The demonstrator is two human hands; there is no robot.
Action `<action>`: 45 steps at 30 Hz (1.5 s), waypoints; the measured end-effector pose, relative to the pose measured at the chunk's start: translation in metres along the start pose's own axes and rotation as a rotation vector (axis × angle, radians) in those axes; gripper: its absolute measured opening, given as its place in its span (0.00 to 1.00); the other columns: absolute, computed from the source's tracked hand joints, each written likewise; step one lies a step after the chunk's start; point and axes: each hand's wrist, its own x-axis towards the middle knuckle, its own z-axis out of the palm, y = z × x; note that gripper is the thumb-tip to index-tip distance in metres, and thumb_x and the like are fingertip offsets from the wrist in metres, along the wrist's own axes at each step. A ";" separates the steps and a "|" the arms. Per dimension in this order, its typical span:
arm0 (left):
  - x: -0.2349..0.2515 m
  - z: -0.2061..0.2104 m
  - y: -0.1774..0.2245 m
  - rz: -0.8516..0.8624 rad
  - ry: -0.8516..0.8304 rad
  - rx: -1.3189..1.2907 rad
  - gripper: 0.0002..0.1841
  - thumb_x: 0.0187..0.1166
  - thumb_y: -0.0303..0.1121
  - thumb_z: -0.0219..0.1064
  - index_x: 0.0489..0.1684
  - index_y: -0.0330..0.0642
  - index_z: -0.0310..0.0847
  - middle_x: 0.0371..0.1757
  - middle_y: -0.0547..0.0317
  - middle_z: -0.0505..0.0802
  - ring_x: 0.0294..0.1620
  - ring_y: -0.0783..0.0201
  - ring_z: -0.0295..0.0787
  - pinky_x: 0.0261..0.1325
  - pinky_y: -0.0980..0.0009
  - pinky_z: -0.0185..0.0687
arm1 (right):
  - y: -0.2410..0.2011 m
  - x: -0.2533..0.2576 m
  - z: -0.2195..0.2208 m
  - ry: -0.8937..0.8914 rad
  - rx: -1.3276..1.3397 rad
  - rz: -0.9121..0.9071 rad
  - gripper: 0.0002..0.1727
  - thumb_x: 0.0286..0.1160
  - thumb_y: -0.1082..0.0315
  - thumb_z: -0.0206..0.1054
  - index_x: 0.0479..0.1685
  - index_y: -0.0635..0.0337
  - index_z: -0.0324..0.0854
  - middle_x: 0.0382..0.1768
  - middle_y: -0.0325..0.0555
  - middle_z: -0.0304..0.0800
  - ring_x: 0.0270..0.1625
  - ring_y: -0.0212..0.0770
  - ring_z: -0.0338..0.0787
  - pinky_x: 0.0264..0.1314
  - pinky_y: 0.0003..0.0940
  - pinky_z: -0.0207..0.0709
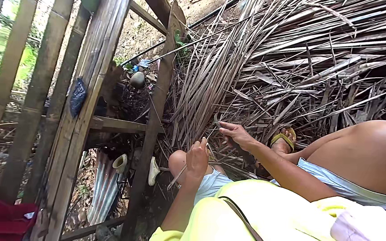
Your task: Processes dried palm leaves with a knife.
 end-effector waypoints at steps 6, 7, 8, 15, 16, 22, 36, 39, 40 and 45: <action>-0.011 -0.015 -0.011 -0.023 -0.060 -0.088 0.21 0.90 0.32 0.54 0.77 0.43 0.83 0.59 0.43 0.94 0.61 0.47 0.92 0.69 0.52 0.82 | -0.007 0.014 -0.048 0.244 0.109 -0.096 0.24 0.90 0.58 0.61 0.83 0.46 0.71 0.24 0.34 0.76 0.15 0.28 0.72 0.15 0.24 0.72; -0.014 -0.018 -0.017 -0.040 -0.057 -0.111 0.20 0.90 0.32 0.54 0.75 0.43 0.84 0.59 0.43 0.94 0.62 0.47 0.92 0.70 0.51 0.81 | -0.009 0.018 -0.062 0.339 0.164 -0.108 0.24 0.90 0.58 0.60 0.83 0.47 0.70 0.24 0.34 0.76 0.15 0.28 0.73 0.15 0.24 0.73; -0.016 -0.021 -0.026 -0.066 -0.051 -0.150 0.20 0.91 0.32 0.55 0.74 0.43 0.86 0.58 0.44 0.95 0.61 0.49 0.93 0.70 0.51 0.80 | -0.013 0.022 -0.075 0.434 0.209 -0.119 0.24 0.91 0.59 0.59 0.84 0.48 0.68 0.25 0.35 0.76 0.15 0.29 0.74 0.15 0.25 0.74; -0.006 -0.027 -0.055 0.005 0.751 -1.000 0.07 0.82 0.27 0.68 0.47 0.35 0.91 0.49 0.60 0.88 0.43 0.75 0.85 0.47 0.79 0.83 | -0.022 -0.007 -0.049 0.126 0.221 -0.233 0.18 0.94 0.56 0.52 0.75 0.45 0.74 0.21 0.32 0.71 0.15 0.27 0.74 0.16 0.24 0.76; -0.001 -0.032 -0.049 0.025 0.859 -1.065 0.06 0.81 0.28 0.70 0.45 0.37 0.91 0.52 0.62 0.89 0.46 0.75 0.84 0.47 0.81 0.81 | -0.022 -0.010 -0.040 -0.015 0.212 -0.219 0.19 0.94 0.56 0.50 0.74 0.47 0.76 0.19 0.32 0.72 0.14 0.27 0.74 0.16 0.24 0.77; 0.022 -0.023 0.000 -0.126 0.843 -1.398 0.10 0.81 0.27 0.71 0.56 0.37 0.88 0.46 0.61 0.94 0.35 0.74 0.89 0.39 0.77 0.88 | 0.001 -0.020 0.002 -0.673 0.069 -0.022 0.23 0.84 0.58 0.61 0.72 0.59 0.82 0.20 0.33 0.81 0.18 0.28 0.81 0.25 0.23 0.82; -0.012 0.003 -0.020 -0.337 0.103 -0.638 0.28 0.91 0.53 0.58 0.28 0.37 0.89 0.16 0.61 0.87 0.17 0.66 0.81 0.27 0.66 0.77 | 0.007 -0.018 -0.001 -0.248 0.361 0.029 0.17 0.97 0.58 0.44 0.67 0.49 0.75 0.18 0.35 0.73 0.15 0.32 0.78 0.23 0.29 0.83; -0.029 0.015 -0.019 -0.088 0.456 -0.221 0.26 0.83 0.52 0.66 0.21 0.38 0.89 0.17 0.54 0.88 0.22 0.57 0.87 0.32 0.53 0.79 | 0.008 -0.016 0.003 -0.187 0.363 0.058 0.14 0.96 0.57 0.45 0.52 0.50 0.75 0.18 0.35 0.73 0.15 0.32 0.77 0.21 0.28 0.82; -0.028 0.020 -0.021 0.027 0.606 -0.183 0.23 0.80 0.48 0.69 0.19 0.39 0.89 0.15 0.56 0.87 0.18 0.59 0.85 0.26 0.58 0.79 | 0.009 -0.016 0.005 -0.164 0.366 0.063 0.14 0.96 0.57 0.46 0.53 0.50 0.75 0.18 0.35 0.73 0.15 0.33 0.77 0.21 0.28 0.82; -0.001 0.022 -0.015 0.287 0.551 -0.054 0.33 0.68 0.38 0.82 0.75 0.40 0.82 0.62 0.40 0.89 0.62 0.41 0.86 0.65 0.47 0.81 | 0.007 -0.016 0.010 -0.123 0.368 0.085 0.13 0.96 0.56 0.48 0.55 0.51 0.75 0.18 0.37 0.72 0.15 0.33 0.77 0.19 0.29 0.81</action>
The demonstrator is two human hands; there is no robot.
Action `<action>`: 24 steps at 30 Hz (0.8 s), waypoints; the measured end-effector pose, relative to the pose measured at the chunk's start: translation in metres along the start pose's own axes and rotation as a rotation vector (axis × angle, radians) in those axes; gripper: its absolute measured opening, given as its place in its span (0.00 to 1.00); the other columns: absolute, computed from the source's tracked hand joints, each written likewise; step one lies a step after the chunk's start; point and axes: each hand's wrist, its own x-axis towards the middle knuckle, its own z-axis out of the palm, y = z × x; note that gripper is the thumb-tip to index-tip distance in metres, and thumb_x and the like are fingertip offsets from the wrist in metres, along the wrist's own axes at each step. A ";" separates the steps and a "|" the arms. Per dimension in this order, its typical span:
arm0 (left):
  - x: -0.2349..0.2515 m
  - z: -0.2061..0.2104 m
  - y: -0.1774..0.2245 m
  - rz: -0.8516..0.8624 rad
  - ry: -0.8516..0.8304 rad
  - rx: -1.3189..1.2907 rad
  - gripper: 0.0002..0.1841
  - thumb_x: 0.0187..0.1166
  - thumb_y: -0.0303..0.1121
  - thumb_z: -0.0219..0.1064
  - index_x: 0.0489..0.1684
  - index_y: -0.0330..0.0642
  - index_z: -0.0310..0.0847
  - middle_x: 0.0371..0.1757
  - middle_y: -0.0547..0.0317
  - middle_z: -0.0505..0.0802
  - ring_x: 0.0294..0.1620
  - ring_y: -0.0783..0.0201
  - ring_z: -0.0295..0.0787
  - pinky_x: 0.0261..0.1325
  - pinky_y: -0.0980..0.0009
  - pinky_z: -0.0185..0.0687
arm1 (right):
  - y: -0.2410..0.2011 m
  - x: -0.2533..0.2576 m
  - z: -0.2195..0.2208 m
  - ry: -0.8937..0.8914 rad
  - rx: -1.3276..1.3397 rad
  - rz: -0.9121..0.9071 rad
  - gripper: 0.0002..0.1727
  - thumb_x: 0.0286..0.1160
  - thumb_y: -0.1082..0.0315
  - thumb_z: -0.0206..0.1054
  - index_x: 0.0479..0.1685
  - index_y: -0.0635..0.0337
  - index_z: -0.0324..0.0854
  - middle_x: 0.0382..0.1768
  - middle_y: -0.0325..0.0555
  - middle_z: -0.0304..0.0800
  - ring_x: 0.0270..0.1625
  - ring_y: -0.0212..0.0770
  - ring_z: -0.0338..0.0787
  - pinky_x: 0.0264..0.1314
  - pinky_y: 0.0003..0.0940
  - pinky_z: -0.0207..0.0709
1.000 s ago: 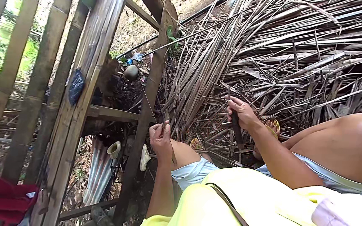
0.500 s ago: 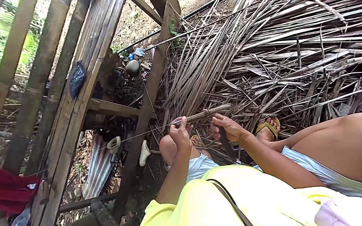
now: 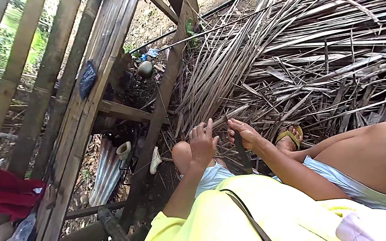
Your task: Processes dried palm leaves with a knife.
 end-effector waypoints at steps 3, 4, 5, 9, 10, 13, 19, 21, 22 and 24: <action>0.015 0.018 -0.007 0.010 -0.175 0.013 0.36 0.72 0.33 0.80 0.83 0.35 0.73 0.68 0.34 0.88 0.66 0.37 0.87 0.69 0.43 0.80 | 0.000 -0.006 0.005 -0.047 -0.015 0.007 0.13 0.96 0.56 0.47 0.52 0.51 0.75 0.18 0.36 0.72 0.15 0.33 0.76 0.20 0.28 0.81; 0.018 0.021 -0.009 0.011 -0.211 0.017 0.28 0.76 0.30 0.75 0.77 0.34 0.79 0.61 0.36 0.91 0.59 0.39 0.91 0.59 0.44 0.85 | 0.000 -0.007 0.005 -0.066 -0.044 -0.001 0.14 0.96 0.57 0.46 0.53 0.52 0.74 0.18 0.37 0.73 0.15 0.32 0.77 0.20 0.27 0.81; 0.021 0.021 -0.009 -0.015 -0.265 0.012 0.20 0.79 0.26 0.69 0.71 0.33 0.84 0.55 0.38 0.94 0.52 0.40 0.94 0.51 0.45 0.89 | 0.001 -0.008 0.004 -0.078 -0.086 -0.011 0.14 0.96 0.58 0.46 0.54 0.53 0.74 0.18 0.37 0.73 0.15 0.32 0.77 0.20 0.27 0.80; 0.038 0.010 -0.015 -0.273 -0.634 -0.192 0.16 0.94 0.36 0.53 0.57 0.35 0.85 0.43 0.41 0.94 0.42 0.45 0.94 0.49 0.44 0.88 | 0.005 -0.011 0.005 -0.124 -0.298 -0.044 0.24 0.95 0.60 0.49 0.87 0.52 0.66 0.19 0.39 0.73 0.15 0.32 0.76 0.19 0.26 0.78; 0.039 0.012 -0.020 -0.313 -0.659 -0.283 0.17 0.95 0.37 0.52 0.54 0.34 0.85 0.39 0.45 0.93 0.33 0.50 0.92 0.44 0.51 0.89 | 0.007 -0.012 0.007 -0.159 -0.358 -0.050 0.28 0.94 0.62 0.50 0.91 0.50 0.59 0.20 0.39 0.74 0.15 0.33 0.76 0.18 0.26 0.77; 0.041 0.011 -0.027 -0.386 -0.665 -0.538 0.16 0.95 0.32 0.52 0.47 0.30 0.85 0.31 0.51 0.92 0.19 0.64 0.81 0.29 0.66 0.82 | 0.013 -0.011 0.009 -0.242 -0.485 -0.056 0.35 0.92 0.63 0.54 0.96 0.47 0.46 0.22 0.40 0.75 0.17 0.32 0.76 0.20 0.25 0.75; 0.031 0.016 -0.023 -0.360 -0.546 -0.526 0.14 0.90 0.27 0.56 0.37 0.32 0.86 0.27 0.52 0.89 0.22 0.63 0.82 0.32 0.64 0.82 | 0.017 -0.008 0.011 -0.210 -0.465 -0.063 0.32 0.92 0.64 0.56 0.94 0.46 0.54 0.22 0.40 0.77 0.15 0.31 0.76 0.18 0.24 0.74; 0.027 0.017 -0.015 -0.318 -0.490 -0.404 0.12 0.87 0.25 0.60 0.34 0.29 0.85 0.30 0.44 0.90 0.32 0.51 0.89 0.43 0.52 0.85 | 0.017 -0.008 0.011 -0.184 -0.447 -0.057 0.30 0.92 0.65 0.55 0.92 0.48 0.58 0.21 0.40 0.76 0.15 0.31 0.75 0.18 0.24 0.74; 0.024 0.018 -0.011 -0.298 -0.451 -0.363 0.12 0.85 0.25 0.61 0.31 0.28 0.83 0.29 0.42 0.89 0.33 0.49 0.89 0.42 0.50 0.84 | 0.017 -0.008 0.011 -0.173 -0.446 -0.053 0.29 0.92 0.65 0.55 0.92 0.48 0.59 0.21 0.40 0.77 0.15 0.31 0.75 0.17 0.23 0.74; 0.019 0.020 -0.005 -0.266 -0.404 -0.298 0.12 0.84 0.25 0.61 0.29 0.28 0.82 0.28 0.41 0.88 0.34 0.45 0.90 0.42 0.48 0.84 | 0.017 -0.007 0.012 -0.138 -0.450 -0.050 0.28 0.92 0.65 0.55 0.91 0.50 0.62 0.21 0.40 0.77 0.15 0.30 0.75 0.18 0.23 0.74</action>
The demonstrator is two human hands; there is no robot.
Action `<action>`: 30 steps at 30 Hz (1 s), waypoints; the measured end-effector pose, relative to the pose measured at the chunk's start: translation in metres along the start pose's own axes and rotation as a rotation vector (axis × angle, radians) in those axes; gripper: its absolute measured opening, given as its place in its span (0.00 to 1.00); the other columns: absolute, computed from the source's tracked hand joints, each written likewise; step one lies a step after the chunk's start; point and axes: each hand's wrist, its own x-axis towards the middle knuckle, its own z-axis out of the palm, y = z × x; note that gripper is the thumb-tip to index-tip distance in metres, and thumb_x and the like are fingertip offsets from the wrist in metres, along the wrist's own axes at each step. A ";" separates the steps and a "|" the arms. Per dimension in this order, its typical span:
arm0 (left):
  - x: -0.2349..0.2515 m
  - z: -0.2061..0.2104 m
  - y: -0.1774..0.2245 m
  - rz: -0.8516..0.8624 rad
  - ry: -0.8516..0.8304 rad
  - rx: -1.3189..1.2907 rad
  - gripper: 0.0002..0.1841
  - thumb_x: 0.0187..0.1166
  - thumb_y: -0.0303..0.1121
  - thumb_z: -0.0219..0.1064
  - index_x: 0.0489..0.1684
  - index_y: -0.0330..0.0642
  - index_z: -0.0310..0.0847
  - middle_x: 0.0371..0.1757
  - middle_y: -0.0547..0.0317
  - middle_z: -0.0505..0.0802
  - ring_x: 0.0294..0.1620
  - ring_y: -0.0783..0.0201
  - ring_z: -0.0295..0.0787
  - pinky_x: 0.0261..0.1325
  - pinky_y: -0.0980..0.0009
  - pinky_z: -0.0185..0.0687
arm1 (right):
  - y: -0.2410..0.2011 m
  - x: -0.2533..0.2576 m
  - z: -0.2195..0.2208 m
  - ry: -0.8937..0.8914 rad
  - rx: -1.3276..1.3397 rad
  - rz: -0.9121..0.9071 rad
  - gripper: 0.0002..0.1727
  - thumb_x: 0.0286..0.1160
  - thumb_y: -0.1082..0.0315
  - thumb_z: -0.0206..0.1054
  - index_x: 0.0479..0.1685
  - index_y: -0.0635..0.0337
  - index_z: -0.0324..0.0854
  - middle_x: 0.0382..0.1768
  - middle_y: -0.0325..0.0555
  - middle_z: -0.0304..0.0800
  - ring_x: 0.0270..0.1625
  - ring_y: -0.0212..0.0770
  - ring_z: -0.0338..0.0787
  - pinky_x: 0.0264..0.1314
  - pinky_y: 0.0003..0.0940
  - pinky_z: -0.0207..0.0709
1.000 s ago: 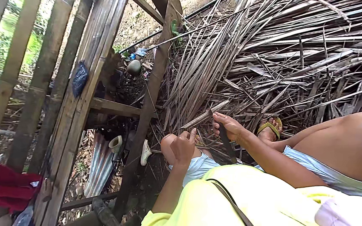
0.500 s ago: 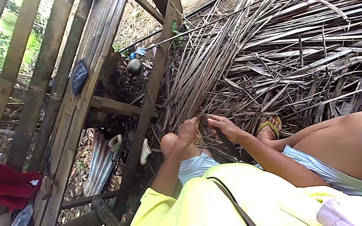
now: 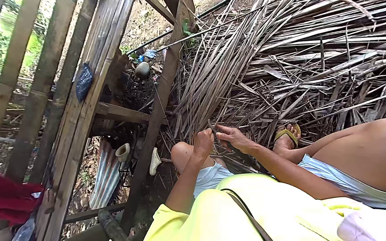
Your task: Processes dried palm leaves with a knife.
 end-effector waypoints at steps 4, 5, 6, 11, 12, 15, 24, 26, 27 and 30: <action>-0.008 0.008 0.005 0.018 0.023 0.094 0.12 0.87 0.26 0.58 0.36 0.26 0.84 0.33 0.37 0.90 0.39 0.40 0.92 0.46 0.45 0.86 | 0.005 0.005 0.003 0.120 -0.150 -0.045 0.23 0.91 0.64 0.58 0.80 0.62 0.73 0.20 0.40 0.77 0.16 0.29 0.75 0.20 0.23 0.73; -0.009 0.009 0.005 0.012 0.024 0.097 0.12 0.87 0.26 0.58 0.37 0.26 0.84 0.33 0.37 0.90 0.40 0.40 0.93 0.46 0.45 0.86 | 0.008 0.006 0.003 0.155 -0.269 -0.082 0.20 0.91 0.62 0.58 0.73 0.63 0.79 0.21 0.41 0.78 0.18 0.30 0.76 0.22 0.26 0.73; -0.009 0.009 0.005 0.001 0.016 0.093 0.12 0.87 0.26 0.58 0.37 0.27 0.84 0.34 0.37 0.90 0.40 0.41 0.92 0.47 0.45 0.86 | 0.011 0.009 0.002 0.189 -0.418 -0.110 0.18 0.91 0.59 0.59 0.65 0.62 0.83 0.23 0.44 0.80 0.21 0.34 0.78 0.28 0.32 0.76; 0.002 -0.006 0.000 -0.122 -0.064 -0.024 0.14 0.91 0.29 0.57 0.41 0.30 0.86 0.32 0.40 0.90 0.37 0.46 0.90 0.48 0.47 0.85 | 0.010 0.008 -0.002 0.112 -0.608 -0.090 0.24 0.93 0.54 0.54 0.81 0.52 0.76 0.27 0.49 0.84 0.25 0.40 0.80 0.36 0.40 0.79; 0.004 -0.008 -0.002 -0.129 -0.066 -0.030 0.14 0.91 0.29 0.57 0.42 0.30 0.87 0.32 0.41 0.91 0.36 0.47 0.91 0.48 0.48 0.86 | 0.010 0.007 -0.004 0.080 -0.602 -0.085 0.25 0.94 0.54 0.54 0.84 0.49 0.73 0.26 0.47 0.83 0.23 0.38 0.78 0.34 0.38 0.78; 0.003 -0.007 -0.004 -0.069 -0.046 0.036 0.13 0.90 0.28 0.58 0.39 0.31 0.86 0.34 0.40 0.91 0.40 0.44 0.92 0.48 0.46 0.86 | 0.007 0.006 -0.010 0.053 -0.632 -0.097 0.25 0.93 0.55 0.55 0.85 0.49 0.73 0.25 0.46 0.82 0.23 0.37 0.77 0.33 0.37 0.77; -0.019 -0.009 0.023 -0.201 -0.231 0.190 0.16 0.93 0.32 0.52 0.55 0.34 0.87 0.51 0.38 0.94 0.60 0.43 0.92 0.65 0.46 0.83 | 0.010 0.028 -0.056 0.418 -0.592 -0.021 0.23 0.96 0.57 0.48 0.63 0.68 0.81 0.29 0.59 0.84 0.28 0.53 0.84 0.39 0.56 0.81; -0.024 -0.016 0.020 -0.217 -0.207 0.134 0.17 0.93 0.33 0.52 0.56 0.33 0.88 0.51 0.37 0.94 0.59 0.42 0.92 0.66 0.45 0.82 | 0.001 0.028 -0.091 0.651 -0.392 0.045 0.27 0.97 0.55 0.47 0.77 0.69 0.73 0.32 0.58 0.84 0.27 0.50 0.81 0.36 0.51 0.80; -0.024 -0.018 0.016 -0.222 -0.185 0.103 0.17 0.93 0.32 0.53 0.56 0.33 0.88 0.50 0.37 0.94 0.58 0.42 0.92 0.65 0.45 0.82 | -0.008 0.023 -0.097 0.717 -0.301 0.058 0.27 0.97 0.55 0.46 0.82 0.64 0.70 0.31 0.53 0.80 0.24 0.45 0.77 0.32 0.45 0.77; -0.012 -0.016 -0.001 -0.245 -0.161 0.008 0.15 0.92 0.32 0.55 0.50 0.32 0.89 0.40 0.39 0.93 0.46 0.44 0.92 0.58 0.46 0.84 | -0.021 0.005 -0.072 0.571 -0.146 -0.056 0.24 0.95 0.55 0.50 0.81 0.58 0.71 0.22 0.40 0.74 0.16 0.33 0.72 0.19 0.30 0.73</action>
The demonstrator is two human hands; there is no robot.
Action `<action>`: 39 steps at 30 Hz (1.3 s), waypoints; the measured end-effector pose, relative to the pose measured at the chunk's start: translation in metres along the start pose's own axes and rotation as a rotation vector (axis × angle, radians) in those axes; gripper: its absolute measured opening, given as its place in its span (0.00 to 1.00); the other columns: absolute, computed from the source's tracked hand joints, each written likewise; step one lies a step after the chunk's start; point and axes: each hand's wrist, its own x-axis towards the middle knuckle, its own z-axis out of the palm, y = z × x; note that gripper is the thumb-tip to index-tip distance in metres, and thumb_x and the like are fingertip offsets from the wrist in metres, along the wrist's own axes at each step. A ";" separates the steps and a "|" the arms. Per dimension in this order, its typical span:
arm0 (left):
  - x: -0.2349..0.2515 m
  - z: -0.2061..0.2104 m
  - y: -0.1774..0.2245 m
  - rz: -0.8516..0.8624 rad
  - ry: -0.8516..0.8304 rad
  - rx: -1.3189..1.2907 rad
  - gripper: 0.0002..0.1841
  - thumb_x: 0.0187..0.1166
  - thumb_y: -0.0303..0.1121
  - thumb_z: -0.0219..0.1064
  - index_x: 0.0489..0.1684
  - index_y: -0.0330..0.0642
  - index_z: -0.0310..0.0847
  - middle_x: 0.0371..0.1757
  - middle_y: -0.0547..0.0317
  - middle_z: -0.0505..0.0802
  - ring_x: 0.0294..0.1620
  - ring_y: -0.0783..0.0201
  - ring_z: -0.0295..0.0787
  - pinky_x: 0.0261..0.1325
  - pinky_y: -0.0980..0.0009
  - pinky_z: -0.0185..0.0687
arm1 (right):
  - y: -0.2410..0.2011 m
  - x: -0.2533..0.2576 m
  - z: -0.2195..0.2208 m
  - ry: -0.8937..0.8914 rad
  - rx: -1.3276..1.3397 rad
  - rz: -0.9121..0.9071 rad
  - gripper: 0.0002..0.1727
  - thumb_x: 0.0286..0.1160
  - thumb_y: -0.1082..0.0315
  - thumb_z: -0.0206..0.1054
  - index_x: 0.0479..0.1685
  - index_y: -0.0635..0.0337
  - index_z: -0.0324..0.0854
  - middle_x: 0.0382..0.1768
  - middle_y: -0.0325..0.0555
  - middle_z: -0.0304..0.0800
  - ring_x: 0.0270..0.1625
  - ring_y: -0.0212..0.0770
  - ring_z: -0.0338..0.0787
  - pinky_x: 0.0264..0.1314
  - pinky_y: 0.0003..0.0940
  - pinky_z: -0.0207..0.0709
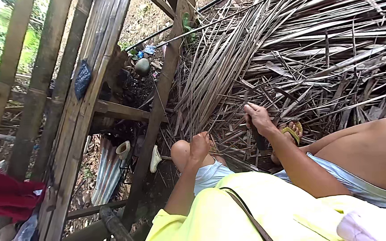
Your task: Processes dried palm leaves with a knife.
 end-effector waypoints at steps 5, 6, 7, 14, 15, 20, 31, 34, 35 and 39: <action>0.020 0.002 0.002 -0.029 -0.038 -0.279 0.14 0.93 0.32 0.56 0.46 0.32 0.86 0.24 0.56 0.86 0.22 0.66 0.81 0.34 0.68 0.82 | 0.010 -0.029 0.043 -0.517 -0.193 -0.065 0.31 0.92 0.61 0.57 0.93 0.49 0.58 0.23 0.45 0.79 0.18 0.35 0.75 0.22 0.31 0.73; 0.022 0.003 0.001 -0.045 -0.055 -0.380 0.14 0.93 0.31 0.56 0.43 0.32 0.84 0.21 0.59 0.83 0.18 0.70 0.77 0.27 0.73 0.78 | 0.013 -0.031 0.047 -0.556 -0.236 -0.069 0.32 0.92 0.61 0.58 0.94 0.47 0.57 0.24 0.45 0.79 0.19 0.34 0.74 0.24 0.30 0.72; 0.023 0.004 -0.001 -0.062 -0.072 -0.480 0.13 0.93 0.31 0.56 0.40 0.31 0.82 0.18 0.60 0.81 0.15 0.71 0.74 0.23 0.75 0.74 | 0.016 -0.031 0.049 -0.581 -0.270 -0.081 0.32 0.91 0.61 0.59 0.94 0.46 0.57 0.24 0.44 0.79 0.19 0.33 0.73 0.24 0.30 0.71; 0.016 0.006 -0.007 -0.003 -0.092 -0.521 0.14 0.91 0.28 0.58 0.35 0.30 0.84 0.17 0.61 0.82 0.15 0.73 0.74 0.22 0.78 0.73 | 0.021 -0.026 0.046 -0.519 -0.393 -0.177 0.26 0.92 0.57 0.58 0.87 0.47 0.70 0.26 0.47 0.82 0.21 0.35 0.74 0.30 0.34 0.74; 0.013 0.004 -0.008 0.008 -0.097 -0.457 0.14 0.91 0.29 0.58 0.39 0.30 0.87 0.18 0.61 0.82 0.17 0.73 0.75 0.26 0.76 0.75 | 0.020 -0.023 0.041 -0.447 -0.419 -0.186 0.26 0.93 0.56 0.56 0.88 0.48 0.70 0.28 0.50 0.83 0.23 0.40 0.76 0.32 0.40 0.76; 0.001 -0.006 -0.005 -0.041 -0.041 -0.023 0.15 0.91 0.34 0.57 0.52 0.39 0.92 0.38 0.48 0.94 0.42 0.53 0.91 0.56 0.51 0.84 | 0.007 -0.017 0.014 -0.236 -0.237 -0.084 0.26 0.94 0.53 0.52 0.87 0.45 0.70 0.17 0.44 0.71 0.13 0.38 0.68 0.18 0.34 0.68; 0.000 0.019 0.016 0.085 0.133 0.393 0.19 0.90 0.29 0.55 0.74 0.43 0.84 0.53 0.44 0.94 0.53 0.45 0.94 0.54 0.49 0.88 | 0.014 -0.023 0.051 -0.477 -0.310 -0.014 0.26 0.95 0.55 0.52 0.85 0.54 0.70 0.22 0.43 0.76 0.18 0.33 0.74 0.23 0.29 0.72; -0.007 0.014 0.020 0.043 0.099 0.392 0.20 0.90 0.29 0.54 0.75 0.44 0.83 0.56 0.45 0.94 0.56 0.45 0.94 0.56 0.49 0.87 | 0.022 -0.007 0.029 -0.272 -0.293 0.023 0.26 0.95 0.52 0.50 0.81 0.55 0.74 0.21 0.45 0.74 0.17 0.38 0.72 0.23 0.35 0.73; -0.010 0.010 0.019 0.032 0.113 0.371 0.20 0.89 0.28 0.54 0.75 0.44 0.83 0.57 0.44 0.94 0.56 0.45 0.94 0.57 0.48 0.87 | 0.024 -0.004 0.017 -0.177 -0.256 0.051 0.26 0.95 0.50 0.49 0.80 0.54 0.74 0.22 0.45 0.73 0.17 0.38 0.70 0.23 0.36 0.71; -0.005 0.000 0.011 -0.013 0.135 0.274 0.19 0.90 0.29 0.54 0.72 0.44 0.85 0.57 0.43 0.94 0.57 0.44 0.93 0.59 0.45 0.86 | 0.006 -0.006 0.005 -0.086 -0.012 0.155 0.24 0.94 0.49 0.52 0.79 0.50 0.73 0.20 0.38 0.70 0.14 0.32 0.70 0.18 0.29 0.71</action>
